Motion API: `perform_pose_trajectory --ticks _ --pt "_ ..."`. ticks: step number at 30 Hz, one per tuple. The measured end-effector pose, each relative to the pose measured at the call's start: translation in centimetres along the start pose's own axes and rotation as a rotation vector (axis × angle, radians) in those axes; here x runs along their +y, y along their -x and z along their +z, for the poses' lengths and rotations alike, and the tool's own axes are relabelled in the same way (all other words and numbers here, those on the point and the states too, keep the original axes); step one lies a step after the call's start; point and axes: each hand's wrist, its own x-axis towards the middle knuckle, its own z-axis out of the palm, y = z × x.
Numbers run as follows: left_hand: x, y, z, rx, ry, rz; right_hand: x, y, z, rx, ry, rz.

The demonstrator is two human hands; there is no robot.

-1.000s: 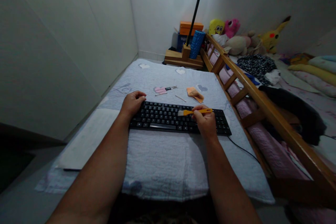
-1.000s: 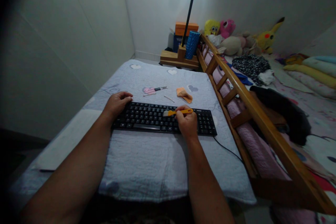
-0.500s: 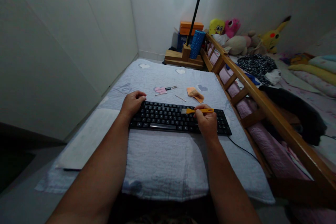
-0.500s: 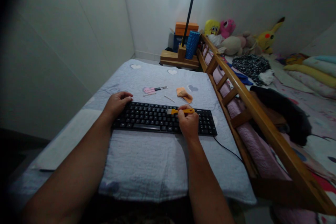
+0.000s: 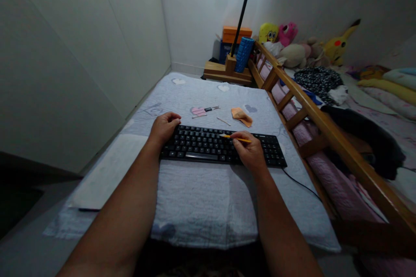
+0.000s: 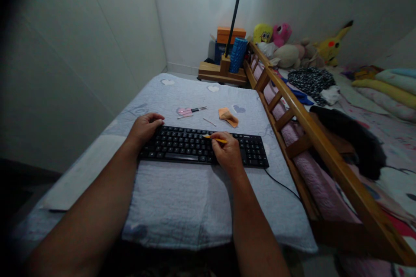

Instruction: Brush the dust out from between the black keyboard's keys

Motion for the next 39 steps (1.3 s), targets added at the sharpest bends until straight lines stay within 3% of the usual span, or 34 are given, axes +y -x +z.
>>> perform_pose_trajectory --ticks 24,32,39 --pt "-0.33 -0.1 0.05 0.003 0.01 0.013 -1.02 0.15 -0.84 -0.081 -0.235 0.207" --pt "-0.12 0.0 -0.06 -0.006 0.009 0.013 -0.61 -0.04 -0.34 0.079 -0.1 0.129" --pt "0.24 0.18 0.01 0.006 0.017 -0.01 -0.47 0.09 -0.37 0.016 -0.017 0.129"
